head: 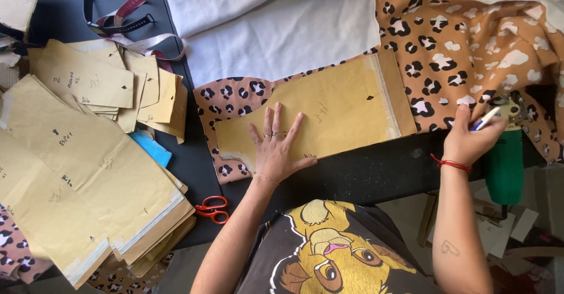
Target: Cutting leopard-print fabric using paper patterns and an electric rotary cutter
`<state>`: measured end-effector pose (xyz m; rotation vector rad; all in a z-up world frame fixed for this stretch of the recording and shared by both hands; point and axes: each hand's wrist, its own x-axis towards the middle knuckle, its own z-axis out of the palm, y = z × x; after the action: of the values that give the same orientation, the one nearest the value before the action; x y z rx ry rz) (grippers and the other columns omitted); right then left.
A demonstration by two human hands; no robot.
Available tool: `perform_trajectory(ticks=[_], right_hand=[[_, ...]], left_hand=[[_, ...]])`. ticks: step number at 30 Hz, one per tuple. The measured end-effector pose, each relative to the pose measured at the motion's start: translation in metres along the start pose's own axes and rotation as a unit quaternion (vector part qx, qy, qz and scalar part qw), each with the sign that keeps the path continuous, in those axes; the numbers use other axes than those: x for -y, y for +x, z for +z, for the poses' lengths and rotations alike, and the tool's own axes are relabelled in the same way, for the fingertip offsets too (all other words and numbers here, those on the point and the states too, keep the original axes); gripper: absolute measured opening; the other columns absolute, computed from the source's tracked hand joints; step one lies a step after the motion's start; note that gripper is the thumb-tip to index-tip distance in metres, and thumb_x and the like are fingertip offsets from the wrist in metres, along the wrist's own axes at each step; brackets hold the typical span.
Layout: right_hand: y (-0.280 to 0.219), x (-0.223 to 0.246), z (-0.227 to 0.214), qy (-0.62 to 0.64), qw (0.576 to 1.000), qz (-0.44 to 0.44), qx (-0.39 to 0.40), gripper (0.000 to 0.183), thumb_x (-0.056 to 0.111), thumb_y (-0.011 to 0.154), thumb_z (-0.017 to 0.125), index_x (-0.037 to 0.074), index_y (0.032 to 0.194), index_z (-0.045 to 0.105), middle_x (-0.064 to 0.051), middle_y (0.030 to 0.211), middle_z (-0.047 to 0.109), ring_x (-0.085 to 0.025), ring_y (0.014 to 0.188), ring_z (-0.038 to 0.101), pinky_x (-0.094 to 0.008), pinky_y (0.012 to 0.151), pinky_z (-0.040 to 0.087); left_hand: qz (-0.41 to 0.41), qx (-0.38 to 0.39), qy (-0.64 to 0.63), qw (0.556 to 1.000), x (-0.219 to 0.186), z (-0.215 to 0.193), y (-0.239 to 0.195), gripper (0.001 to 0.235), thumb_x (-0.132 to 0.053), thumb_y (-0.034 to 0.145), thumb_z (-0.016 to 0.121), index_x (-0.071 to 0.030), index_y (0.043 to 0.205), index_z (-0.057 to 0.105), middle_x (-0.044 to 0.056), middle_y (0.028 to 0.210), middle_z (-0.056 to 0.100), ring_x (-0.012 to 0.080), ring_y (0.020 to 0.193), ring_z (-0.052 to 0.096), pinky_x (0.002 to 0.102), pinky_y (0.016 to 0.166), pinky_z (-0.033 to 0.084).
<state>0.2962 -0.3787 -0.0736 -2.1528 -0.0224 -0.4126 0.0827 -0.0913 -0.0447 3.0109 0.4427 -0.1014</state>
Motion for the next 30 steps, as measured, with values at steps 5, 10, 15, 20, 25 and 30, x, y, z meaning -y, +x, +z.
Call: perform_trajectory(ticks=[5, 10, 15, 20, 25, 30], right_hand=[[-0.007, 0.018, 0.007, -0.235, 0.964, -0.121, 0.040, 0.026, 0.001, 0.085, 0.068, 0.001, 0.089, 0.043, -0.018, 0.086, 0.054, -0.037, 0.074, 0.053, -0.044, 0.057, 0.040], [-0.014, 0.100, 0.012, -0.194, 0.957, -0.213, 0.029, 0.023, -0.017, 0.079, 0.058, -0.007, 0.089, 0.040, -0.019, 0.099, 0.036, -0.039, 0.083, 0.052, -0.046, 0.056, 0.047], [-0.022, 0.076, 0.031, -0.187, 0.945, -0.125, 0.239, 0.032, 0.022, 0.077, 0.075, 0.005, 0.088, 0.051, -0.014, 0.091, 0.044, -0.034, 0.081, 0.049, -0.045, 0.061, 0.041], [-0.025, 0.031, 0.036, -0.168, 0.944, -0.031, 0.281, 0.039, 0.025, 0.073, 0.078, 0.007, 0.097, 0.053, -0.006, 0.081, 0.057, -0.022, 0.065, 0.053, -0.036, 0.061, 0.041], [-0.023, 0.004, 0.042, -0.142, 0.931, -0.074, 0.328, 0.037, 0.018, 0.085, 0.079, 0.007, 0.111, 0.055, -0.008, 0.085, 0.053, -0.020, 0.064, 0.048, -0.035, 0.058, 0.040], [-0.019, -0.013, 0.039, -0.117, 0.926, -0.064, 0.352, 0.036, 0.015, 0.093, 0.075, 0.005, 0.118, 0.051, -0.011, 0.085, 0.052, -0.019, 0.064, 0.048, -0.032, 0.052, 0.036]], left_hand=[[0.001, 0.011, -0.010, 1.000, 0.000, 0.002, 0.000, 0.108, -0.086, 0.056, 0.046, -0.028, 0.140, 0.011, 0.014, 0.143, -0.007, 0.0311, 0.132, -0.009, 0.059, 0.096, -0.010], [0.001, 0.014, -0.008, 1.000, 0.000, 0.003, -0.001, 0.109, -0.086, 0.055, 0.047, -0.029, 0.139, 0.010, 0.015, 0.143, -0.008, 0.0321, 0.131, -0.009, 0.062, 0.096, -0.005], [-0.004, 0.012, 0.004, 1.000, 0.002, -0.002, -0.003, 0.110, -0.088, 0.055, 0.045, -0.029, 0.140, 0.009, 0.016, 0.142, -0.008, 0.0323, 0.131, -0.012, 0.059, 0.096, -0.012], [0.025, -0.043, -0.051, 0.997, 0.008, -0.010, -0.020, 0.084, -0.075, 0.071, 0.042, -0.026, 0.137, 0.024, 0.011, 0.143, 0.014, 0.0278, 0.133, 0.010, 0.053, 0.103, -0.003], [-0.023, -0.010, -0.004, 1.000, 0.010, -0.020, -0.028, 0.085, -0.082, 0.070, 0.036, -0.031, 0.136, 0.020, 0.006, 0.143, 0.013, 0.0208, 0.133, 0.010, 0.049, 0.104, -0.002], [-0.016, -0.047, 0.010, 0.999, 0.009, -0.018, -0.027, 0.086, -0.085, 0.067, 0.043, -0.032, 0.133, 0.027, 0.004, 0.142, 0.023, 0.0190, 0.133, 0.022, 0.049, 0.105, 0.006]])
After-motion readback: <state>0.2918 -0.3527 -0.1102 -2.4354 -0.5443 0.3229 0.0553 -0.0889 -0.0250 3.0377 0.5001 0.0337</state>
